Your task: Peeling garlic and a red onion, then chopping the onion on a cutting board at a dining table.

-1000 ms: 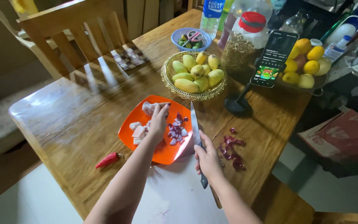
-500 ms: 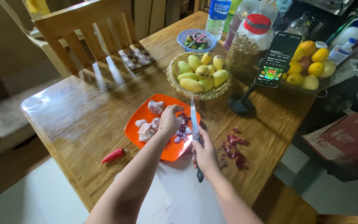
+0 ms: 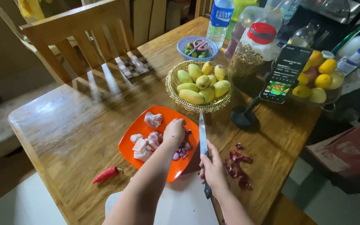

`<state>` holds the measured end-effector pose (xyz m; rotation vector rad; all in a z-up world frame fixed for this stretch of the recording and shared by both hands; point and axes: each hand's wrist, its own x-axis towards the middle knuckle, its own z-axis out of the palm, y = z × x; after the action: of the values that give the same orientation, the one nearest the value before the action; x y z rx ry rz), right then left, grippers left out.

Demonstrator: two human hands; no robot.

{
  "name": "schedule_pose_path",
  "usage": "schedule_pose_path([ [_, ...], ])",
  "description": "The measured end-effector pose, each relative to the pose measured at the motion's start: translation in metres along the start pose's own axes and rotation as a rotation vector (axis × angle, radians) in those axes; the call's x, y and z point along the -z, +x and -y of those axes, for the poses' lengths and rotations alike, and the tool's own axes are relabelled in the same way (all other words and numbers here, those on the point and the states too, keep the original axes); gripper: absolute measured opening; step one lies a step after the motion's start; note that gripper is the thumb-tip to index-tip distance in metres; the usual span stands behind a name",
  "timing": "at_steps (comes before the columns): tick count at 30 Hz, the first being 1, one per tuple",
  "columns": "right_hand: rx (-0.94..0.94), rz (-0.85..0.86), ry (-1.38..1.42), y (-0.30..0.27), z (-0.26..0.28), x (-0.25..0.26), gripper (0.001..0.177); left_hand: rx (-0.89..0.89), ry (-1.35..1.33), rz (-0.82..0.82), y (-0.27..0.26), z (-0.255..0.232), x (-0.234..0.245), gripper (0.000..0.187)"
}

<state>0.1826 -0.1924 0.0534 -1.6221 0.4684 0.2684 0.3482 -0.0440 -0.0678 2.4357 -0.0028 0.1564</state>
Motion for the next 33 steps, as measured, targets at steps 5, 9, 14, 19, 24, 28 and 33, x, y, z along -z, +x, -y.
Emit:
schedule_pose_path([
  [5,0.002,0.001,0.021,0.006,-0.016,0.009,0.059,-0.181,-0.022,0.009,-0.01,-0.006,0.017,0.02],
  [9,-0.018,0.006,0.016,0.001,-0.02,0.01,0.06,-0.482,0.067,0.199,-0.034,-0.014,0.048,0.018],
  [14,0.048,0.019,-0.084,-0.01,-0.026,0.004,0.06,-0.428,-0.103,0.058,-0.04,0.021,0.088,0.016],
  [19,0.112,0.066,-0.259,-0.042,-0.025,-0.004,0.06,-0.291,-0.346,-0.089,-0.067,0.064,0.167,0.031],
  [24,0.097,0.158,-0.3,-0.069,-0.04,-0.004,0.057,-0.047,-0.056,-0.181,-0.125,0.089,0.233,0.018],
  [28,0.059,0.138,-0.299,-0.075,-0.07,-0.002,0.057,0.057,0.044,-0.145,-0.165,0.086,0.232,0.009],
  [33,0.848,0.126,-0.608,-0.1,-0.118,0.018,0.043,0.073,-0.057,0.093,-0.194,0.104,0.161,0.018],
])
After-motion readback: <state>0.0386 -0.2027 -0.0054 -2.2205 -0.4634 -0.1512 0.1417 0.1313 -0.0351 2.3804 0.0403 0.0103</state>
